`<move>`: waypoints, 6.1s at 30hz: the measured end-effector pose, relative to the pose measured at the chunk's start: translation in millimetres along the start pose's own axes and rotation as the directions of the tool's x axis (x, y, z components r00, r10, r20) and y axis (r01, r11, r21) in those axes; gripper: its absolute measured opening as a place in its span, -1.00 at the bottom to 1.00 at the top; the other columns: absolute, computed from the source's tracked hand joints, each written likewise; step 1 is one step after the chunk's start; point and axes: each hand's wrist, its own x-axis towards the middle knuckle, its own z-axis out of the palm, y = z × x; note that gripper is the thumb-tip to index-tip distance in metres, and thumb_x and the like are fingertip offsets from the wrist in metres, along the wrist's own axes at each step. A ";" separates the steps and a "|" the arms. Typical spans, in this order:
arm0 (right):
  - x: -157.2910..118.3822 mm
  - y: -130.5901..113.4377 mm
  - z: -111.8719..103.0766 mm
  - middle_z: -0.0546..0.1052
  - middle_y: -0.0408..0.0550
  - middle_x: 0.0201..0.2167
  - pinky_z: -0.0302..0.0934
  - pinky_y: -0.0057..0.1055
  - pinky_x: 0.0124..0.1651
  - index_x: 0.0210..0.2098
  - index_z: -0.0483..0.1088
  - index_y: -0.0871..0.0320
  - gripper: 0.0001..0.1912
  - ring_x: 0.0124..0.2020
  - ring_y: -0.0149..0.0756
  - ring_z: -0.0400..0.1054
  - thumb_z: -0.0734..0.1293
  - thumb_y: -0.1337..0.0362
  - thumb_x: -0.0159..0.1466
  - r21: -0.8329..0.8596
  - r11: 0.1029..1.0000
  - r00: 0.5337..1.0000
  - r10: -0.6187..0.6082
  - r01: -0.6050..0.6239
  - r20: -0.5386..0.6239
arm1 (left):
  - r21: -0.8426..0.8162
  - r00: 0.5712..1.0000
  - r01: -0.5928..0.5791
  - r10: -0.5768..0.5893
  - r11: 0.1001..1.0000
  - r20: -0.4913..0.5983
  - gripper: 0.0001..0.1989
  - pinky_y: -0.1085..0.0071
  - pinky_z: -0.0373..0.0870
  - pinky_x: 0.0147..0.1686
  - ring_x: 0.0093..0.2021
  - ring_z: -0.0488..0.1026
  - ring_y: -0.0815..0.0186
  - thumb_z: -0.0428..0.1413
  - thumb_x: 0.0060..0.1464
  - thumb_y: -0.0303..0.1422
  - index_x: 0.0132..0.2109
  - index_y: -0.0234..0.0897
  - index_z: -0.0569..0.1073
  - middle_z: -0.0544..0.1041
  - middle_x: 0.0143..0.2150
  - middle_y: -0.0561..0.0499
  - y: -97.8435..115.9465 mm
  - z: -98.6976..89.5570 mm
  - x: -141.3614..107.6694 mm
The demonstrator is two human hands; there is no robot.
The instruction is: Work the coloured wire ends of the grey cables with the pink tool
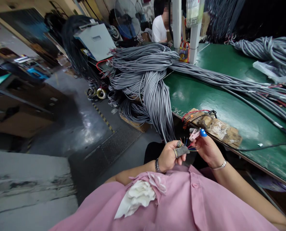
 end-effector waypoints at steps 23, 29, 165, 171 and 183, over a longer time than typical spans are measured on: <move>1.5 10.3 0.1 0.52 -0.14 -0.44 0.27 -0.46 -0.36 -0.32 0.52 0.11 -0.75 -0.45 -0.40 0.31 0.41 0.06 0.17 0.052 0.998 0.998 -0.044 0.047 -0.053 | -0.271 0.988 0.147 -0.152 0.951 0.002 -0.76 0.57 -0.04 -0.79 -0.77 0.20 0.49 0.20 -0.11 -0.27 -0.38 -0.30 0.33 0.42 -0.63 0.07 -17.5 6.4 18.7; -2.3 5.9 3.2 0.51 -0.11 -0.41 0.25 -0.42 -0.39 -0.37 0.48 0.06 -0.64 -0.46 -0.37 0.31 0.30 -0.09 0.21 -0.034 0.999 0.999 -0.039 0.038 -0.038 | -0.211 0.998 0.055 -0.061 0.976 -0.020 -0.73 0.57 -0.02 -0.79 -0.78 0.21 0.49 0.21 -0.11 -0.23 -0.42 -0.31 0.32 0.42 -0.65 0.07 -15.3 6.6 9.3; -9.1 10.5 -19.2 0.43 -0.12 -0.43 0.22 -0.41 -0.34 -0.31 0.44 0.11 -0.67 -0.46 -0.37 0.26 0.29 -0.03 0.22 -0.211 0.977 0.997 0.000 -0.017 -0.082 | 0.048 0.991 -0.085 0.089 0.995 -0.103 -0.68 0.57 0.09 -0.73 -0.70 0.34 0.46 0.19 -0.03 -0.14 -0.43 -0.34 0.38 0.47 -0.60 0.03 -9.8 -9.5 2.9; -24.5 9.3 -8.9 0.49 -0.02 -0.32 0.25 -0.29 -0.22 -0.27 0.46 0.12 -0.54 -0.34 -0.27 0.35 0.36 -0.13 0.08 -0.245 0.956 0.967 0.202 -0.160 0.156 | 0.032 0.995 -0.045 0.048 0.998 -0.086 -0.66 0.56 0.09 -0.74 -0.72 0.33 0.45 0.20 -0.05 -0.14 -0.45 -0.35 0.36 0.47 -0.60 0.02 -18.5 -6.9 5.8; -32.2 20.4 3.2 0.48 -0.14 -0.54 0.12 -0.41 -0.39 -0.39 0.40 0.17 -0.82 -0.51 -0.38 0.30 0.42 0.19 0.15 -0.419 0.907 0.996 0.074 -0.046 0.051 | 0.130 0.996 -0.069 0.076 0.989 -0.044 -0.65 0.55 0.19 -0.68 -0.67 0.37 0.44 0.16 0.01 -0.12 -0.46 -0.36 0.38 0.47 -0.58 0.00 -26.3 -8.2 0.2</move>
